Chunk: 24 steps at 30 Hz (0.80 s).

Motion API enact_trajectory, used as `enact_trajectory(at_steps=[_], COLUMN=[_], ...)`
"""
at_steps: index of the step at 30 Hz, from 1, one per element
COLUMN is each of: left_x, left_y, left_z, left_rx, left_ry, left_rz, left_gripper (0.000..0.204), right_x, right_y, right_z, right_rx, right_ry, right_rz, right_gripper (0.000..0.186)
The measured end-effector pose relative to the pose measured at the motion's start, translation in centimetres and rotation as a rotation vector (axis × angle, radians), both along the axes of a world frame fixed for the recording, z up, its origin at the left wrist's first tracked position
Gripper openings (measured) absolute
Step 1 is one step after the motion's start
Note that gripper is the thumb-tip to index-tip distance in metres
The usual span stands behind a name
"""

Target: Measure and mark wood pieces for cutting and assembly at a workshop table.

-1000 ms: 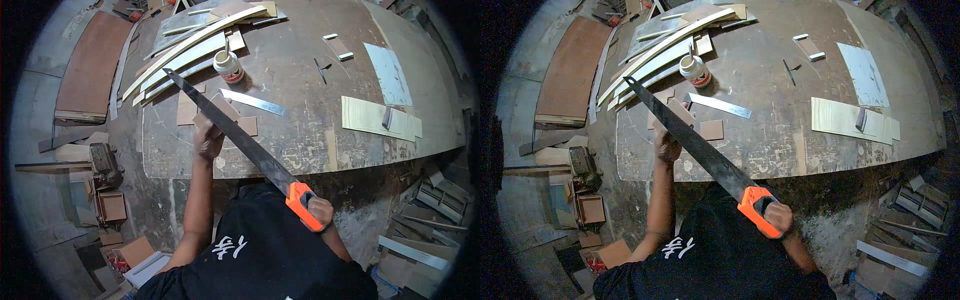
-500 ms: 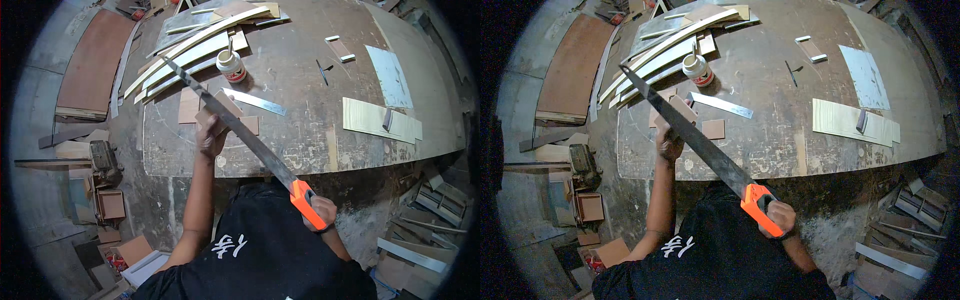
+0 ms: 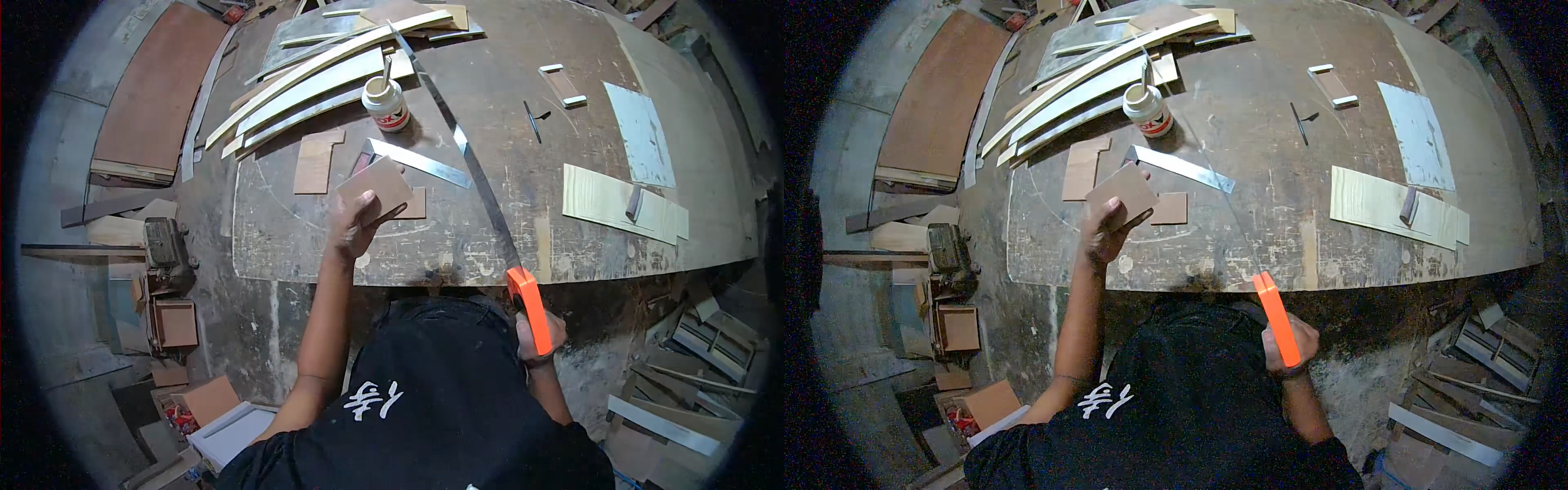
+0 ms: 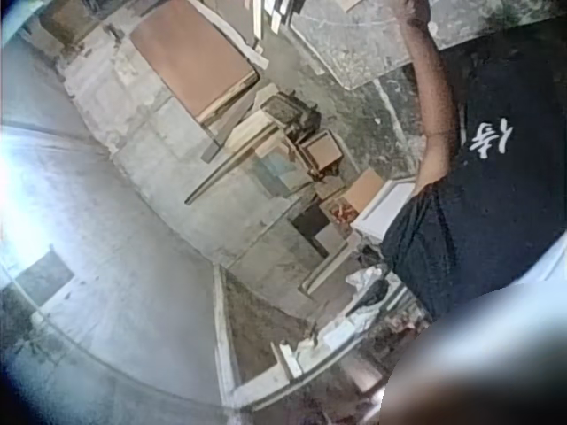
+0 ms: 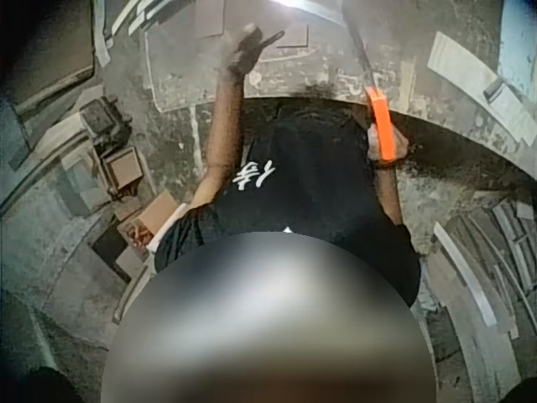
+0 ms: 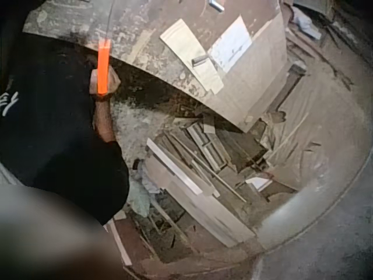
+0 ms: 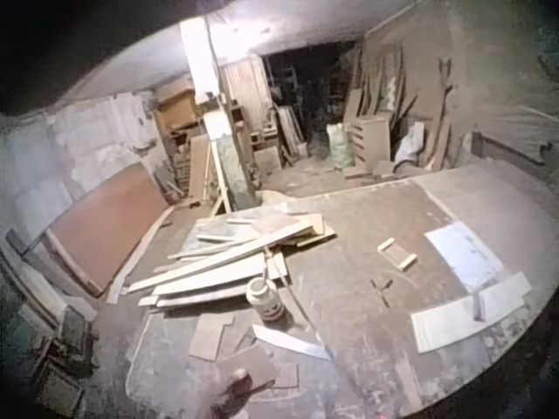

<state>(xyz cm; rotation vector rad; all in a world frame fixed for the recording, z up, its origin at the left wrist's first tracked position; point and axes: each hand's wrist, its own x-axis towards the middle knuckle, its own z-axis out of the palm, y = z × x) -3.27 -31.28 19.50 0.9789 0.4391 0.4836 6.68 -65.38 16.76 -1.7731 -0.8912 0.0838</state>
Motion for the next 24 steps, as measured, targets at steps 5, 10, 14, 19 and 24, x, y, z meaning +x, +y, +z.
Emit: enact_trajectory(at_steps=[5,10,14,19,24], left_x=[-0.7,-2.7,-2.1,-0.5,-0.1], left_y=[1.3,5.7,6.8,6.8,7.7], left_z=[-4.4,-13.6,-15.2,-14.5,-15.6], left_rx=[0.030,0.051,0.126,0.079,0.052], left_ry=[0.374,0.738,0.947,0.898,0.882], left_rz=[0.039,0.097,0.016,0.027,-0.013], left_gripper=[0.051,0.034,0.030,0.030,0.031], right_x=[0.0,-0.2,-0.5,-0.9,-1.3], right_y=[-0.1,0.2,-0.8,-1.1,-1.6], right_z=[0.0,-0.8,-2.0,-2.4,-2.3], right_rx=[-0.068,-0.013,-0.026,0.018,-0.024], right_ry=[0.055,0.046,0.177,0.198,0.197], right_rz=[-0.043,-0.041,-0.041,-0.073,-0.095], right_gripper=[0.017,0.013,0.012,0.014,0.015])
